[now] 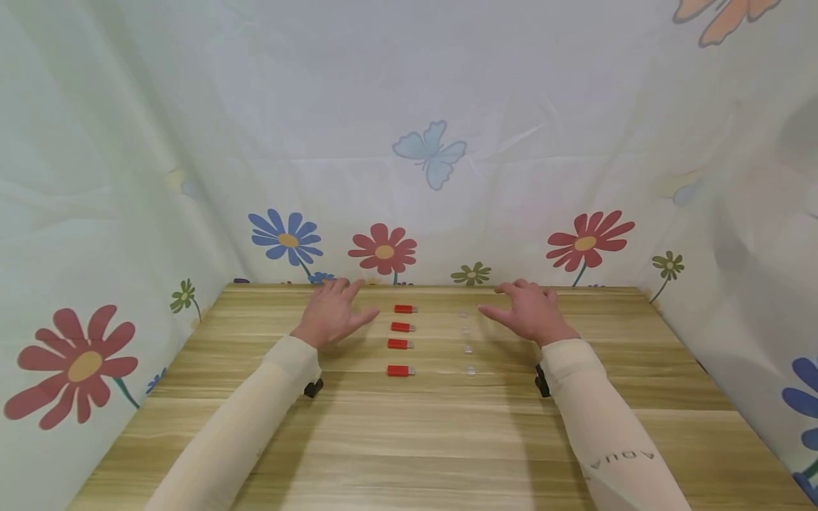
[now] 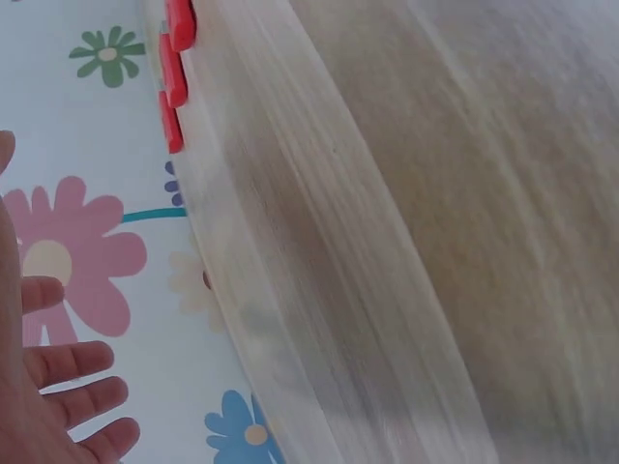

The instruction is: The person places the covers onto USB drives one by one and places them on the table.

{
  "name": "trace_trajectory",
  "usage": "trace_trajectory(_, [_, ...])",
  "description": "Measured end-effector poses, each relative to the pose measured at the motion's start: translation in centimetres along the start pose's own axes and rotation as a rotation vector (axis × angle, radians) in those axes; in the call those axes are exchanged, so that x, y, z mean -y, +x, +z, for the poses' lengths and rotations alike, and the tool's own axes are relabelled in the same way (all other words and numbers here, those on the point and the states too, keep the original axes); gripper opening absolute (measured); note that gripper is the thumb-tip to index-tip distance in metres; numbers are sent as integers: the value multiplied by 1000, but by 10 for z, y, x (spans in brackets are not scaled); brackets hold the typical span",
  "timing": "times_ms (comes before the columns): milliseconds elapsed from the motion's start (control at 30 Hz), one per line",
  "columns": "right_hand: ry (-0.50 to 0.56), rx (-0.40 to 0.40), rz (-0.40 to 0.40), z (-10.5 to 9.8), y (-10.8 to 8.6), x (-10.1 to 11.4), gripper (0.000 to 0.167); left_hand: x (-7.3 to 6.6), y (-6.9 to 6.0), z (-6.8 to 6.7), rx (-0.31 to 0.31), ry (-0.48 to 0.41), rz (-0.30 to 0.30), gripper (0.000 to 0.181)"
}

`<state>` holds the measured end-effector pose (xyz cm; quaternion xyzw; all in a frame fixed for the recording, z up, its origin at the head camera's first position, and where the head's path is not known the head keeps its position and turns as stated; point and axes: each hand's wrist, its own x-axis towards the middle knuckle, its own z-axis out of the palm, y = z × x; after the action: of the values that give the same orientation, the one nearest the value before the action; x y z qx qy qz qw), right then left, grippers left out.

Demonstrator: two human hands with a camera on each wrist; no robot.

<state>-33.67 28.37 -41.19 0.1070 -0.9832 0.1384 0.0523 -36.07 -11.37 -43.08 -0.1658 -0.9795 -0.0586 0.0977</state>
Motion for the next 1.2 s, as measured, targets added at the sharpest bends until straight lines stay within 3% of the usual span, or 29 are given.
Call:
trace_trajectory(400, [36, -3, -35, 4, -4, 4, 73, -8, -3, -2, 2, 19, 86, 82])
trace_trajectory(767, [55, -17, -143, 7, -10, 7, 64, -19, -12, -4, 12, 32, 138, 67])
trace_trajectory(1200, [60, 90, -247, 9, -17, 27, 41, -27, -14, 2, 95, 42, 204, 61])
